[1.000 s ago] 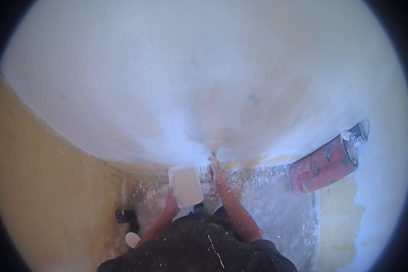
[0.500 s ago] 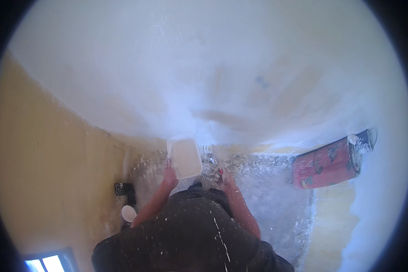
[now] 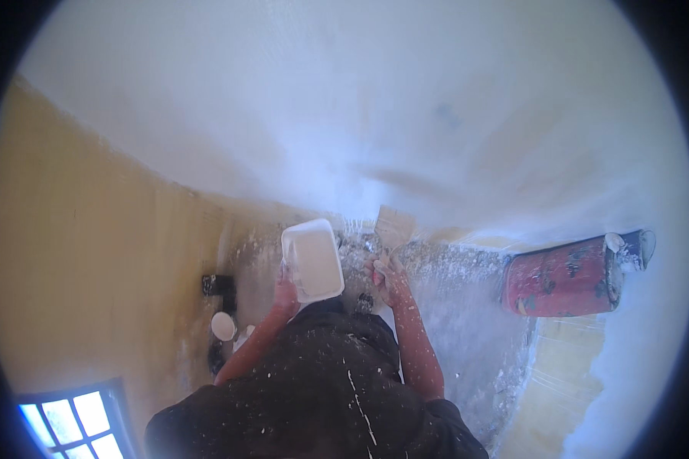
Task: The person applies plaster to a wall using a putty knife, repeatedly loading the tool from a container and smoothing the material across the surface.
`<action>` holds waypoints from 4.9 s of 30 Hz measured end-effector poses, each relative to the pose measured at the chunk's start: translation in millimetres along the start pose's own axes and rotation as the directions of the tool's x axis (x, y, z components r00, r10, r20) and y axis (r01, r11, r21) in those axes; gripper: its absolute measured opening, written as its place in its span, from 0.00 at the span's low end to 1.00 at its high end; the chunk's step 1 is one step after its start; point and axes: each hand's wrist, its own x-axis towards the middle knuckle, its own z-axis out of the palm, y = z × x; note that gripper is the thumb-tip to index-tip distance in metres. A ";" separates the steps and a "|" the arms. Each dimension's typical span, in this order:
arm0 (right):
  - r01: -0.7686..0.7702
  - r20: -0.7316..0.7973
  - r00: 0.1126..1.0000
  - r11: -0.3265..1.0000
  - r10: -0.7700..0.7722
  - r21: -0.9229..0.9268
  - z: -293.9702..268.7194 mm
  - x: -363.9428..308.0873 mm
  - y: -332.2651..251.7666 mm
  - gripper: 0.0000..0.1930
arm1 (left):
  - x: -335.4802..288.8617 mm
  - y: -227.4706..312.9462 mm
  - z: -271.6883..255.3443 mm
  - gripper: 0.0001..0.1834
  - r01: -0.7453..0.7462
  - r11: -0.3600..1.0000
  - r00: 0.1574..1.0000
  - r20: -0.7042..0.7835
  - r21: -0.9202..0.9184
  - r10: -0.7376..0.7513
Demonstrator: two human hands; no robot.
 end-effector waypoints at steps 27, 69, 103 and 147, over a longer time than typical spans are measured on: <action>0.059 -0.007 0.998 0.958 -0.063 -0.279 184.2 54.8 107.1 0.09 | 136.8 105.8 -168.0 0.24 -0.119 0.993 0.937 0.330 -0.004 0.113; -0.254 0.004 0.960 0.870 0.279 0.423 229.8 89.3 218.8 0.07 | 155.0 202.5 -228.8 0.25 -0.015 0.991 0.974 0.224 0.134 -0.016; 0.395 0.289 0.852 0.898 -0.437 0.194 379.0 3.0 -3.2 0.07 | 192.7 160.6 -277.4 0.38 -0.597 0.186 0.798 0.601 0.780 0.039; -0.033 0.153 0.988 0.940 -0.020 0.338 251.4 145.2 97.3 0.04 | 165.8 164.4 -227.4 0.25 0.047 0.982 0.944 0.314 0.181 -0.103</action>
